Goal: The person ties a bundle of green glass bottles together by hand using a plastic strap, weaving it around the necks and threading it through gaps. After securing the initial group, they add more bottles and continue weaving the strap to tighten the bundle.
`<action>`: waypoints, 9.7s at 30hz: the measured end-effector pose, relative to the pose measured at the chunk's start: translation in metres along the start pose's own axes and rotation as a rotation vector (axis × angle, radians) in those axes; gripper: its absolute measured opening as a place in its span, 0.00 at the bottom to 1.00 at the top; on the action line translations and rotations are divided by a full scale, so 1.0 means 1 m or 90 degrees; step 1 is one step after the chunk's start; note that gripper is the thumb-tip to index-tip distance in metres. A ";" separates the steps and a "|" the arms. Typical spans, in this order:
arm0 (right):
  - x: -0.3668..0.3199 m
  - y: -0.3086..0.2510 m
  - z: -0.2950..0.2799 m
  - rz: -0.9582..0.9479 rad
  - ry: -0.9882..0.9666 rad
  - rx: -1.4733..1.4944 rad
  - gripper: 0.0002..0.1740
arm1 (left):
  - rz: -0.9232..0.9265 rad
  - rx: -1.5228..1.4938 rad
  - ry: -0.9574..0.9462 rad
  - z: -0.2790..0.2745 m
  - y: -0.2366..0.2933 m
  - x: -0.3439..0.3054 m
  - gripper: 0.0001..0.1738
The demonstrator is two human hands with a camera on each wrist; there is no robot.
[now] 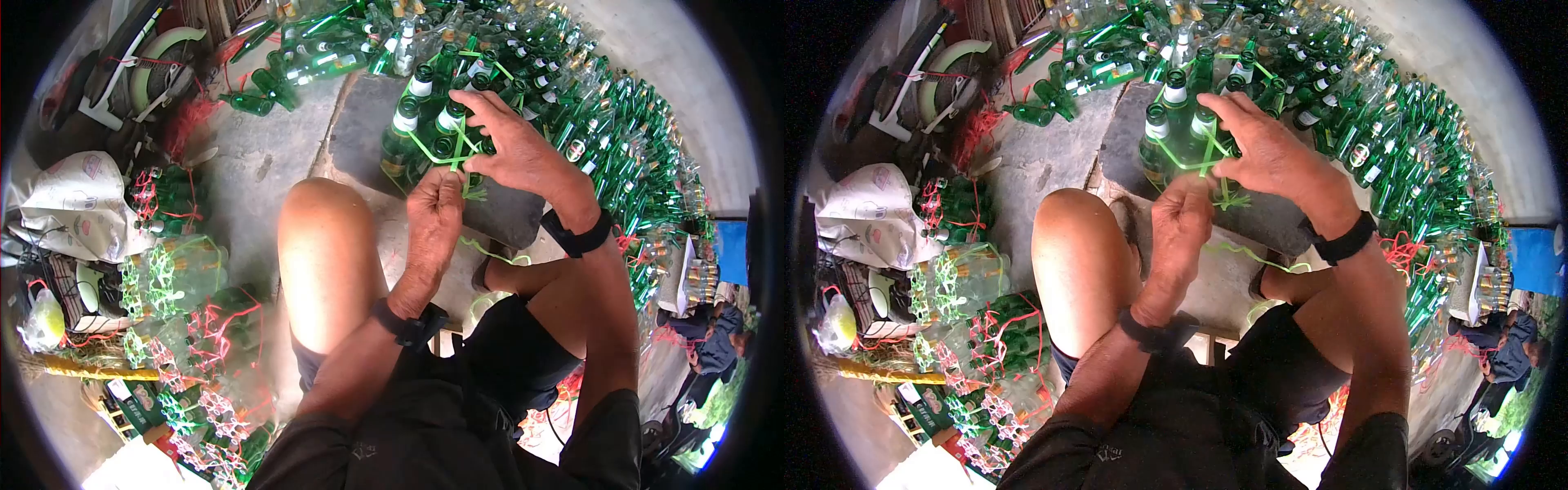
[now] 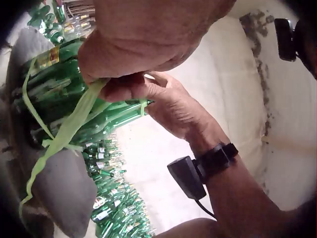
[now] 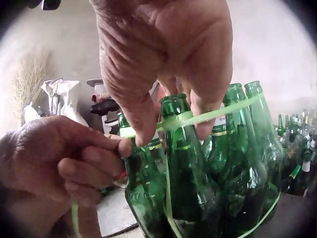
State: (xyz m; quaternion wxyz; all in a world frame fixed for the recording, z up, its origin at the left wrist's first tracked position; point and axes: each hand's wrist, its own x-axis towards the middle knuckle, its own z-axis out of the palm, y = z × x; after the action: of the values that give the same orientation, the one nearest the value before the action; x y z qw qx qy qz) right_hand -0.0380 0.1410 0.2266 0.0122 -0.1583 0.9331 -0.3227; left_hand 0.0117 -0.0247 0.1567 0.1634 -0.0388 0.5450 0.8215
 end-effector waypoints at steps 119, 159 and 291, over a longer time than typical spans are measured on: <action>0.000 0.007 0.010 -0.020 0.079 0.107 0.36 | 0.207 0.247 0.050 -0.048 0.032 0.049 0.07; 0.022 -0.005 0.003 -0.203 0.117 -0.011 0.19 | -0.024 -0.028 -0.013 -0.051 0.022 0.039 0.06; 0.016 -0.044 0.051 0.126 0.214 -0.284 0.38 | 0.221 0.365 0.057 -0.063 0.048 0.068 0.07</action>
State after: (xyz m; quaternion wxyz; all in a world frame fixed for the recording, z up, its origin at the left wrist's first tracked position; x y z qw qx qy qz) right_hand -0.0342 0.0735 0.2144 -0.1463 -0.0092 0.9808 -0.1287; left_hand -0.0748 -0.0839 0.1572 0.0011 0.0658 0.7588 0.6480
